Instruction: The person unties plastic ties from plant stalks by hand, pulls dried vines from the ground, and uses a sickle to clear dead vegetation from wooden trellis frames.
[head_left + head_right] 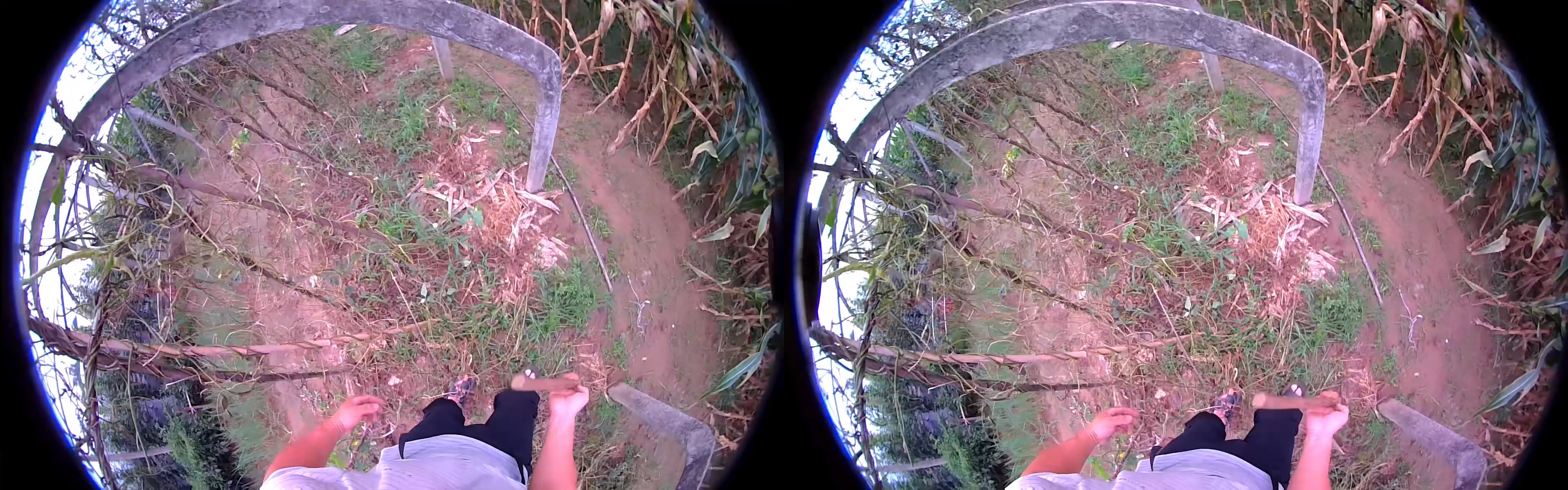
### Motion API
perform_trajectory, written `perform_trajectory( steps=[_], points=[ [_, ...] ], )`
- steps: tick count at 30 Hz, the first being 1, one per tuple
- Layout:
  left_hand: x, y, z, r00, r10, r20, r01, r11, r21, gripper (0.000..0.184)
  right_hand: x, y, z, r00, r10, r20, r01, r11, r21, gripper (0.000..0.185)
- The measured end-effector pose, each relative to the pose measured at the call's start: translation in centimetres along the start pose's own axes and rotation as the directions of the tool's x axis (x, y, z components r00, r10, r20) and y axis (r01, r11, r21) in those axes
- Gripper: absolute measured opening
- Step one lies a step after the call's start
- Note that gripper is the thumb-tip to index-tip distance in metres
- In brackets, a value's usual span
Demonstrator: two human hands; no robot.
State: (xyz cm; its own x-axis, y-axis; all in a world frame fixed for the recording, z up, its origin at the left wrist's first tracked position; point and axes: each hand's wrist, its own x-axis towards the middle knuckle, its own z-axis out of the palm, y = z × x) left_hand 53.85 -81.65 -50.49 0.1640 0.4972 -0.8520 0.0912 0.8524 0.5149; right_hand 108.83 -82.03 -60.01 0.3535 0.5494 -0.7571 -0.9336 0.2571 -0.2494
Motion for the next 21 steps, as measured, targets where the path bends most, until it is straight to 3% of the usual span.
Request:
perform_trajectory(
  steps=[2, 4, 6, 8, 10, 11, 14, 15, 16, 18, 20, 21],
  points=[
    [-0.6, -0.6, 1.2, 1.0, -0.008, -0.026, 0.008, 1.0, 0.008, 0.032, 3.6, 0.2, 1.0, 0.997, 0.056, 0.055, -0.051, 0.995, -0.084, 0.031],
    [-1.5, -0.9, 2.6, 0.998, -0.022, -0.06, 0.023, 1.0, 0.015, 0.031, 6.2, 0.9, 5.2, 0.91, 0.251, 0.331, -0.279, 0.96, 0.039, 0.034],
    [-1.9, 0.2, 4.7, 0.982, -0.005, -0.187, -0.019, 0.992, -0.127, 0.031, 5.5, 2.4, 14.7, 0.973, 0.178, 0.148, -0.153, 0.974, -0.166, 0.032],
    [-2.4, 2.6, 7.2, 0.959, 0.01, -0.282, -0.046, 0.991, -0.122, 0.03, 8.0, 3.5, 21.4, 0.961, 0.191, 0.199, -0.146, 0.965, -0.219, 0.029],
    [-3.6, 2.8, 9.7, 0.895, 0.044, -0.443, -0.188, 0.94, -0.285, 0.03, 8.4, 4.6, 29.5, 0.949, 0.157, 0.273, -0.077, 0.957, -0.281, 0.029],
    [-3.7, 3.4, 11.3, 0.867, 0.04, -0.497, -0.228, 0.918, -0.324, 0.028, 8.8, 4.7, 32.6, 0.901, 0.215, 0.376, -0.094, 0.944, -0.316, 0.028],
    [-4.4, 6.0, 16.3, 0.779, 0.079, -0.622, -0.358, 0.87, -0.338, 0.029, 8.7, 6.3, 41.1, 0.865, 0.257, 0.43, -0.056, 0.902, -0.427, 0.025],
    [-4.4, 6.9, 17.7, 0.743, 0.1, -0.661, -0.441, 0.817, -0.372, 0.028, 9.2, 6.7, 42.1, 0.787, 0.311, 0.533, -0.003, 0.866, -0.501, 0.021],
    [-4.4, 8.0, 18.6, 0.701, 0.113, -0.704, -0.52, 0.757, -0.396, 0.028, 6.7, 7.0, 44.1, 0.785, 0.374, 0.493, 0.005, 0.793, -0.609, 0.018],
    [-4.3, 11.8, 20.5, 0.626, 0.158, -0.763, -0.6, 0.723, -0.343, 0.03, 4.7, 8.3, 44.8, 0.719, 0.443, 0.535, 0.167, 0.638, -0.752, 0.015],
    [-3.9, 16.6, 22.1, 0.517, 0.299, -0.802, -0.643, 0.754, -0.134, 0.034, 5.7, 9.9, 43.1, 0.661, 0.563, 0.496, 0.258, 0.451, -0.855, 0.013],
    [-4.7, 19.5, 23.0, 0.548, 0.31, -0.777, -0.598, 0.795, -0.104, 0.039, 5.8, 10.7, 41.9, 0.598, 0.6, 0.532, 0.38, 0.373, -0.846, 0.014]
  ],
)
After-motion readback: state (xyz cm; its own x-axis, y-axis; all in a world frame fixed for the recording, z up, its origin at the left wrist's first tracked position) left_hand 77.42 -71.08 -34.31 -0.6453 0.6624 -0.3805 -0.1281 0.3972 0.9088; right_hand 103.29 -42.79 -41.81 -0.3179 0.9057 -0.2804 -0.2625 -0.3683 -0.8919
